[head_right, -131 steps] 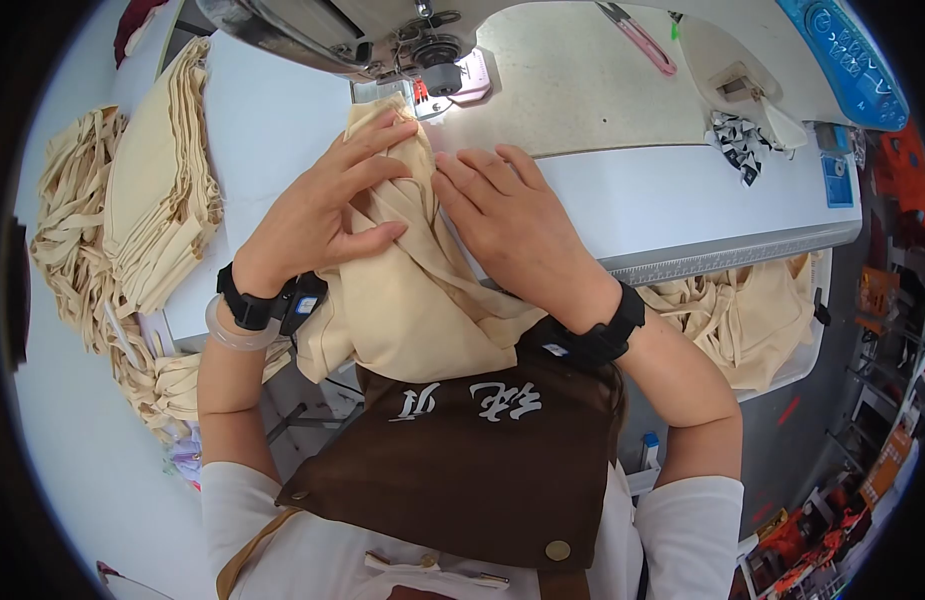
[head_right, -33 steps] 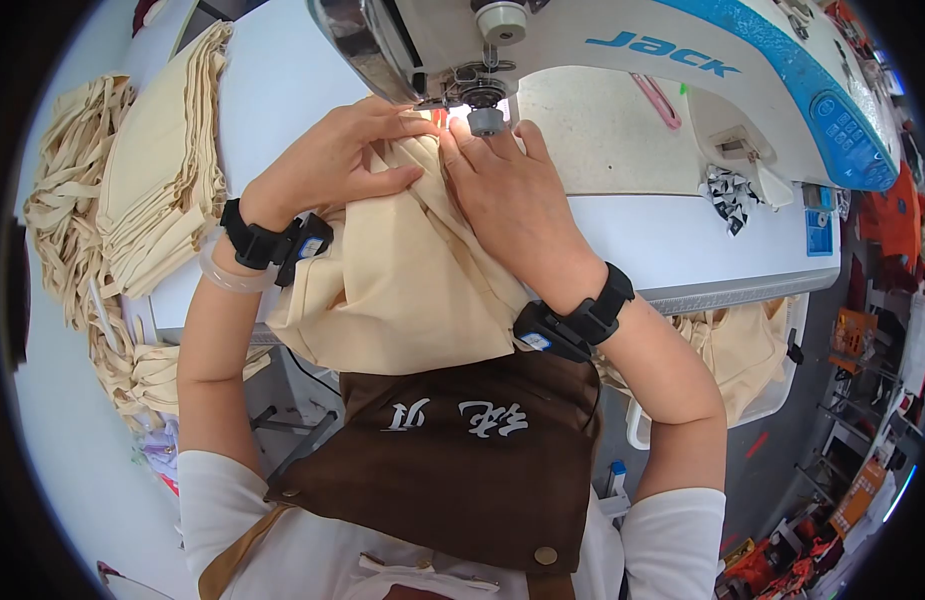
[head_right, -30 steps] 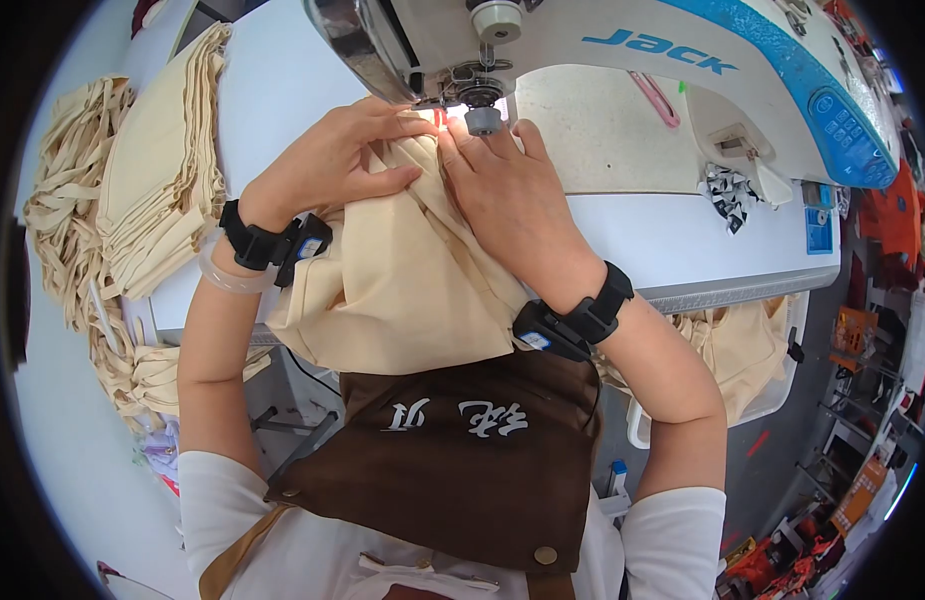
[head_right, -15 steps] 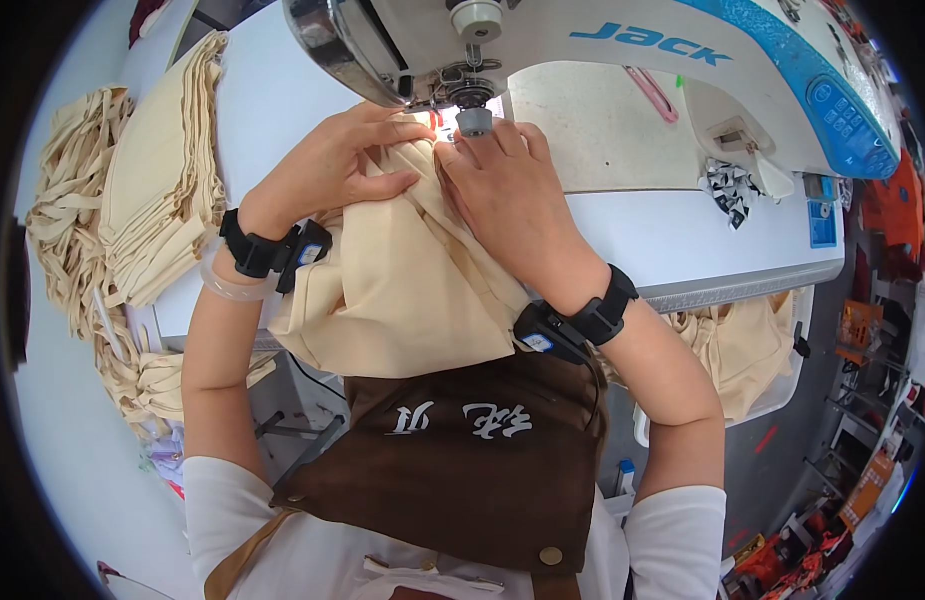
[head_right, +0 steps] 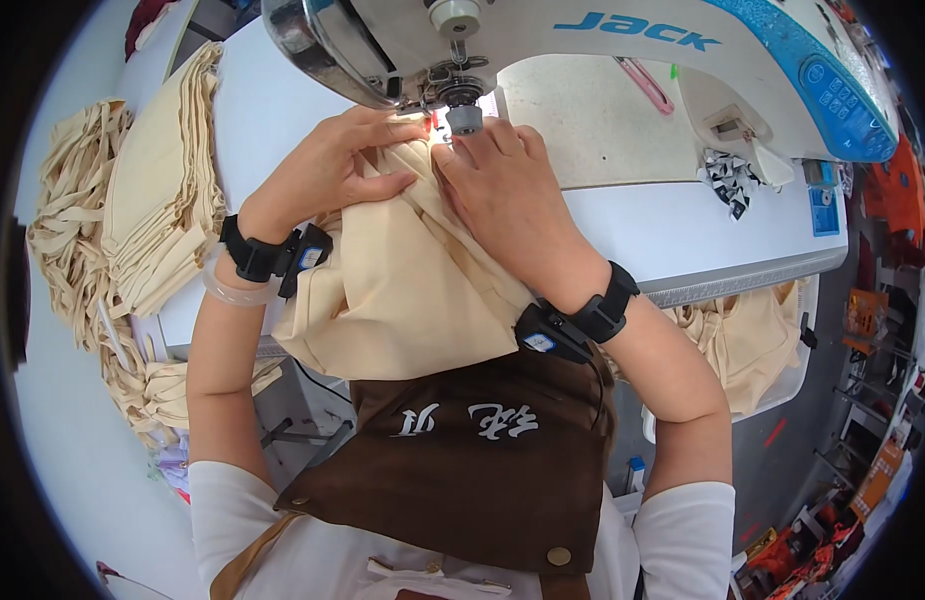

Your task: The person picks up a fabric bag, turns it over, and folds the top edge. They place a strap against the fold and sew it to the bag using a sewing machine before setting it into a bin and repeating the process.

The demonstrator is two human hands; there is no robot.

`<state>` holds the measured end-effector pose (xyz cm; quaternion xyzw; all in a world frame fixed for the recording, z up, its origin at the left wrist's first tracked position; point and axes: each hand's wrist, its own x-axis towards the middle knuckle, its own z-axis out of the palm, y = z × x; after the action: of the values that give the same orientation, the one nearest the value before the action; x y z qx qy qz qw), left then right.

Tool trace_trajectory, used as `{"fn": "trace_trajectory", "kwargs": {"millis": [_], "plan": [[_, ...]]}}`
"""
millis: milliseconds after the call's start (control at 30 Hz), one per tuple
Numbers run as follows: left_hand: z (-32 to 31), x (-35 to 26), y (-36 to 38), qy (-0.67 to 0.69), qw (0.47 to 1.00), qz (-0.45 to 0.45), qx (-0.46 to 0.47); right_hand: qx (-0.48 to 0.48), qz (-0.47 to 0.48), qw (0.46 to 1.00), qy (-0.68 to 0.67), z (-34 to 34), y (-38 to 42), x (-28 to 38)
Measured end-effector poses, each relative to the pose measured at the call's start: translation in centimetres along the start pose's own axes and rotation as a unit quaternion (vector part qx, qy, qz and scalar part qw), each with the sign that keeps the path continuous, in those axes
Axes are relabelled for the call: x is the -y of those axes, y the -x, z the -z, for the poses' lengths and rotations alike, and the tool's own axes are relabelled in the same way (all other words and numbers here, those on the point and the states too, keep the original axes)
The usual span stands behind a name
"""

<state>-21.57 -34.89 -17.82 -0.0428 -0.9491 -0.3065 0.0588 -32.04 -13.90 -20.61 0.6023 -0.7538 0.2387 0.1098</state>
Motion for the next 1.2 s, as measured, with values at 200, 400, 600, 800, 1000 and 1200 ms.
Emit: {"fn": "trace_trajectory", "kwargs": {"millis": [200,400,600,800,1000,1200], "plan": [[0.08,0.12,-0.14,0.015,1.0,0.018,0.011,0.007,-0.002,1.0,0.004,-0.01,0.0,-0.01],[0.0,0.4,-0.27,0.026,1.0,0.015,-0.001,0.006,-0.002,1.0,-0.002,-0.03,0.02,-0.06],[-0.02,0.49,-0.39,0.043,0.999,0.022,-0.008,0.007,-0.006,1.0,-0.006,-0.21,-0.02,-0.2],[-0.01,0.52,-0.43,0.046,0.999,0.016,-0.011,0.015,-0.007,1.0,-0.002,0.04,-0.03,-0.12],[0.18,0.38,-0.45,0.04,0.999,0.02,-0.008,0.016,-0.005,1.0,0.002,0.0,-0.03,-0.16],[0.23,0.36,-0.48,0.041,0.999,0.031,0.004,0.011,-0.003,1.0,0.001,0.01,-0.03,-0.17]]}}
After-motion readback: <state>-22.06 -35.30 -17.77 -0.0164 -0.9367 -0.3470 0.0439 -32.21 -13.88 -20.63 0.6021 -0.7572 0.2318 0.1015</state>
